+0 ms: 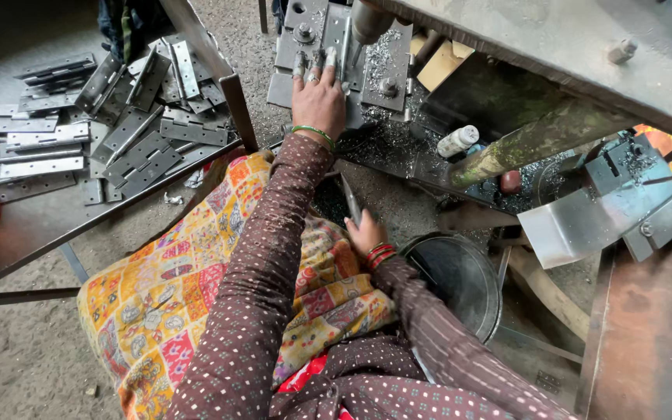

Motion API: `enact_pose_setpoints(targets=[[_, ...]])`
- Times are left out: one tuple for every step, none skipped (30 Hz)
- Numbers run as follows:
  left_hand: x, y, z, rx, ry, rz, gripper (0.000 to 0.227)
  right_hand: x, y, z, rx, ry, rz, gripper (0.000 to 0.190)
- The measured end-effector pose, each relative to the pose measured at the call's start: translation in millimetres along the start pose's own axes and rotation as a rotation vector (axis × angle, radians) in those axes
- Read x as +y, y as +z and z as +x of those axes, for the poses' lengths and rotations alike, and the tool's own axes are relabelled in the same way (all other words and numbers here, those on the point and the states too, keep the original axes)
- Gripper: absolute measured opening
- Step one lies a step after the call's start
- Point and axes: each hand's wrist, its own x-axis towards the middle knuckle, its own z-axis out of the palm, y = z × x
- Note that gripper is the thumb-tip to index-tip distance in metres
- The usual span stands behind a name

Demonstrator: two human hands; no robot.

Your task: The person operates a manual metal press to process small metal pieces. They pick up a piece from a pile, place it into the press, activate the machine, and then remove the processed piece, repeating this cycle continuously.

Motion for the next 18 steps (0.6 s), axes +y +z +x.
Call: enact_pose_setpoints(targets=[[1,-2,1,-0.034,-0.008,-0.017,0.026,4,12,0,0.066,0.002,0.024,0.059],[-1,-5,4,-0.061,-0.017,-0.029,0.026,7,21,5,0.069,-0.001,0.036,0.056],[-2,-8,8,-0.089,-0.026,-0.041,0.027,7,29,10,0.071,-0.005,0.048,0.054],[-6,-12,7,-0.063,-0.012,-0.036,0.026,1,39,7,0.066,-0.002,0.07,0.051],[-10,-15,3,-0.037,0.001,-0.031,0.027,-6,45,3,0.06,-0.021,0.075,0.051],[-8,-14,1,-0.003,0.015,-0.038,0.028,-3,44,1,0.062,-0.038,0.069,0.051],[-6,-13,-2,-0.027,0.015,-0.038,0.027,2,39,-1,0.064,-0.056,0.063,0.052],[-4,-11,-3,-0.046,0.014,-0.038,0.026,3,27,1,0.034,-0.025,0.088,0.052],[-4,-10,-1,-0.064,0.013,-0.038,0.026,2,13,1,0.005,0.007,0.114,0.052],[-7,-8,0,-0.018,0.036,0.005,0.027,-2,3,-2,-0.03,0.042,0.142,0.052],[-10,-5,3,0.027,0.059,0.048,0.029,-3,-10,-2,-0.038,-0.027,0.178,0.051],[-11,-1,2,0.067,0.082,0.087,0.031,1,-26,-4,-0.051,-0.089,0.213,0.05],[-14,3,8,0.015,0.057,0.051,0.031,1,-34,-4,-0.063,-0.151,0.248,0.048],[-16,9,16,-0.038,0.03,0.011,0.032,1,-38,-7,-0.085,-0.108,0.206,0.05],[-17,14,23,-0.092,0.004,-0.029,0.032,2,-40,-12,-0.108,-0.066,0.164,0.051],[-18,18,32,-0.082,-0.015,-0.034,0.031,1,-39,-10,-0.123,-0.03,0.121,0.053],[-18,22,38,-0.073,-0.033,-0.039,0.03,0,-34,-9,-0.104,-0.008,0.121,0.054],[-20,25,43,-0.061,-0.051,-0.042,0.029,-3,-24,-7,-0.083,0.011,0.122,0.055]])
